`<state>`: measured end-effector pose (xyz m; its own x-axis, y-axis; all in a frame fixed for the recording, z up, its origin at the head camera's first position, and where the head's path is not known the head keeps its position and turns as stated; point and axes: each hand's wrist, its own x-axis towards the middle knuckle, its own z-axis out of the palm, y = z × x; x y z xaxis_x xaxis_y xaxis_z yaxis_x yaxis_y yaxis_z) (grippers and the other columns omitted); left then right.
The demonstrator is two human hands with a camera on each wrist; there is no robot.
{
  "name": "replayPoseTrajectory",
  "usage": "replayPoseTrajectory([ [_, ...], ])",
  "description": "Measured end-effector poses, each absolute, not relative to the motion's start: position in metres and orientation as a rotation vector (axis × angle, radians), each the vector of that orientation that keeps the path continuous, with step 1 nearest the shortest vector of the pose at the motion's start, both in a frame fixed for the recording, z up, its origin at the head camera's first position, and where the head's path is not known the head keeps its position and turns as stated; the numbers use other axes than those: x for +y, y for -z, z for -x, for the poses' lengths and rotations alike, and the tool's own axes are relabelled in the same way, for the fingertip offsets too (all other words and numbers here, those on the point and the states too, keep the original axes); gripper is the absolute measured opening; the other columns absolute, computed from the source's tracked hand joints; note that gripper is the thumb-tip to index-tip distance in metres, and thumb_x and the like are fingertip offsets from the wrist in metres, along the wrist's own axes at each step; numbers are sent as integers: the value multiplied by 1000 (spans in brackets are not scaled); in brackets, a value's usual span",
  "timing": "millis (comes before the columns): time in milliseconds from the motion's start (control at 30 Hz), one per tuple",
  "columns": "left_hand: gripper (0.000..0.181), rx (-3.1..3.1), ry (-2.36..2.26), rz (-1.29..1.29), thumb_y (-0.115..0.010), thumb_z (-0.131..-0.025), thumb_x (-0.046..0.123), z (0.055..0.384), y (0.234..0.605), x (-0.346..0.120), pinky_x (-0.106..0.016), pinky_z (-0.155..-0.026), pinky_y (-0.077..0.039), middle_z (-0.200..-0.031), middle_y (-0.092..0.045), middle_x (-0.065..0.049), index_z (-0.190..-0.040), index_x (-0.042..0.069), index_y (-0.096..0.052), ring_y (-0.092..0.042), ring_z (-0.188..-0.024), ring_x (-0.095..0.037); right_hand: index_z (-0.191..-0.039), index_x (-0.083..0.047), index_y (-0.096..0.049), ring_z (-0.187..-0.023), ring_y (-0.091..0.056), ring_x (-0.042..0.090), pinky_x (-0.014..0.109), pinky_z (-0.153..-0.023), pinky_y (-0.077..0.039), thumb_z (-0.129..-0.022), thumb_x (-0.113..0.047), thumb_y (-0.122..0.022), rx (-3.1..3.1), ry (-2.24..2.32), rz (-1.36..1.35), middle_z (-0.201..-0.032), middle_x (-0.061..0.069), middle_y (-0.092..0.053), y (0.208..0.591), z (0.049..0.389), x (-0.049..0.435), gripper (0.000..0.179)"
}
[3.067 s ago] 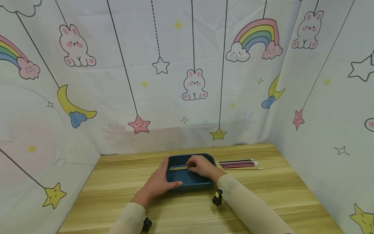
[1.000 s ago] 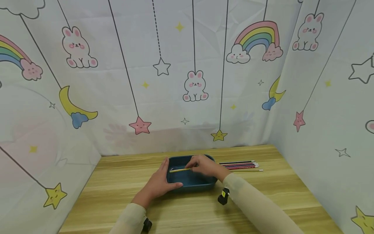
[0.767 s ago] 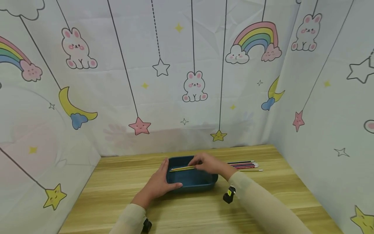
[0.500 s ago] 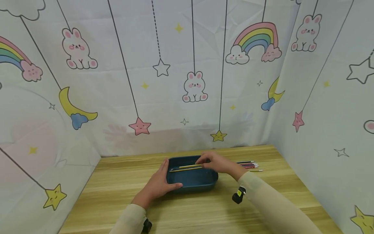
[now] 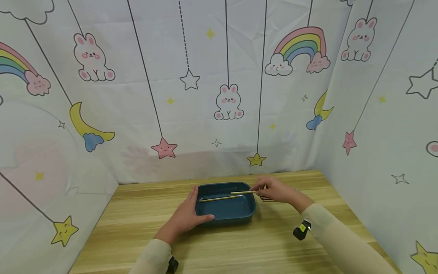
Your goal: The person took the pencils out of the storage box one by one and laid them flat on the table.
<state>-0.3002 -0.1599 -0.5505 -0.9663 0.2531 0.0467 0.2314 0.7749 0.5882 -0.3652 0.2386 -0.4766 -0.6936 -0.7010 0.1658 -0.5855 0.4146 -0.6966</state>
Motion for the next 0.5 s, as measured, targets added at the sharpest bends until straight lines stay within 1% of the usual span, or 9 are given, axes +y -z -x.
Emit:
replayPoseTrajectory([
  [33, 139, 2927, -964, -400, -82, -84, 79, 300, 551, -160, -67, -126, -34, -186, -9, -14, -179, 8, -9, -29, -165, -44, -122, -5, -84, -90, -66, 18, 33, -77, -58, -107, -1, -72, 2521, 1147, 1165, -111, 9, -75, 477, 365, 243, 21],
  [133, 139, 2924, -973, -403, -82, -84, 79, 300, 552, -160, -67, -126, -33, -186, -9, -13, -179, 9, -8, -28, -165, -44, -122, -3, -84, -94, -68, 18, 32, -77, -58, -105, 1, -73, 2532, 1160, 1184, -110, 9, -76, 477, 365, 256, 21],
  [300, 139, 2914, -975, -397, -82, -84, 80, 299, 551, -161, -67, -126, -33, -186, -7, -12, -179, 13, -5, -28, -165, -44, -123, -2, -84, -103, -69, 20, 33, -83, -58, -105, 0, -73, 2548, 1142, 1107, -116, 9, -77, 473, 363, 276, 21],
  [500, 138, 2914, -971, -393, -82, -85, 79, 299, 551, -161, -67, -127, -33, -186, -6, -12, -180, 14, -4, -27, -165, -43, -121, -6, -85, -105, -69, 21, 33, -85, -59, -105, 0, -73, 2583, 1042, 1027, -117, 5, -76, 467, 362, 299, 21],
])
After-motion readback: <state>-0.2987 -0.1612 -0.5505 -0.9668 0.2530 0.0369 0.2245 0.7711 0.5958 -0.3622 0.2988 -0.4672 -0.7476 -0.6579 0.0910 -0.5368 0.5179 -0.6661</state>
